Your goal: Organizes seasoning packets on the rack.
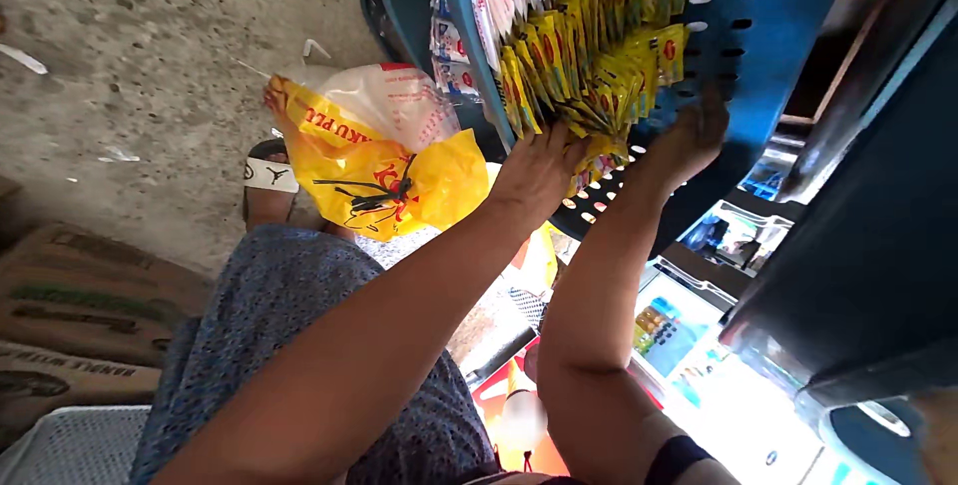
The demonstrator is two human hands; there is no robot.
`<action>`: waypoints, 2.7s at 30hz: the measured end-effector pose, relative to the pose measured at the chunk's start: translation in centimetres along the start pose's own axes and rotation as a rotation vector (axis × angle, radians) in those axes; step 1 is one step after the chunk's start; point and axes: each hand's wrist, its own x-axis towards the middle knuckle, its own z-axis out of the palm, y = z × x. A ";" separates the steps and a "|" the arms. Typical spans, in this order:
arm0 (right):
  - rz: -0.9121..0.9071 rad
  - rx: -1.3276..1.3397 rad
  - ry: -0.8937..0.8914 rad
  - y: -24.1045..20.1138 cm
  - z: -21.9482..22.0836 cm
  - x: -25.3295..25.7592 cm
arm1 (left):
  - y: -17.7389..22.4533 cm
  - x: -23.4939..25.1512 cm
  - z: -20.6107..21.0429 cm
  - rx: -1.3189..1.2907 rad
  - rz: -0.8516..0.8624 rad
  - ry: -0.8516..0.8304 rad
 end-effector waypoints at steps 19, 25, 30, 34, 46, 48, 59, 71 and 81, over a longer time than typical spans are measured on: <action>-0.207 -0.147 -0.165 -6.6 1.8 -3.4 | -0.5 -0.2 -0.6 -0.018 0.032 0.024; -0.343 -0.255 -0.644 -7.4 4.4 -0.7 | -0.4 -0.7 0.6 0.115 0.028 0.073; -0.598 -0.100 -0.381 -2.2 3.6 1.1 | -0.8 -1.9 0.4 0.089 0.083 0.116; -0.181 -0.200 -0.284 -8.0 2.0 -5.7 | -1.3 -2.7 0.4 0.126 0.130 0.141; 0.060 -0.254 -0.175 -10.1 4.2 -4.7 | -1.0 -1.7 0.8 0.164 0.081 0.165; 0.005 0.018 -0.114 -8.8 2.7 -5.3 | -1.3 -2.1 1.2 0.197 0.096 0.176; -0.414 -0.242 -0.221 -2.9 0.0 -8.5 | -0.8 -2.6 0.3 0.221 0.097 0.105; -0.502 -0.359 -0.117 -3.7 0.8 -9.0 | -5.8 -24.2 6.4 -0.112 -0.092 -0.052; -0.535 -0.203 -0.237 -4.6 0.8 -8.5 | -10.2 -35.4 5.2 -0.043 -0.550 -0.315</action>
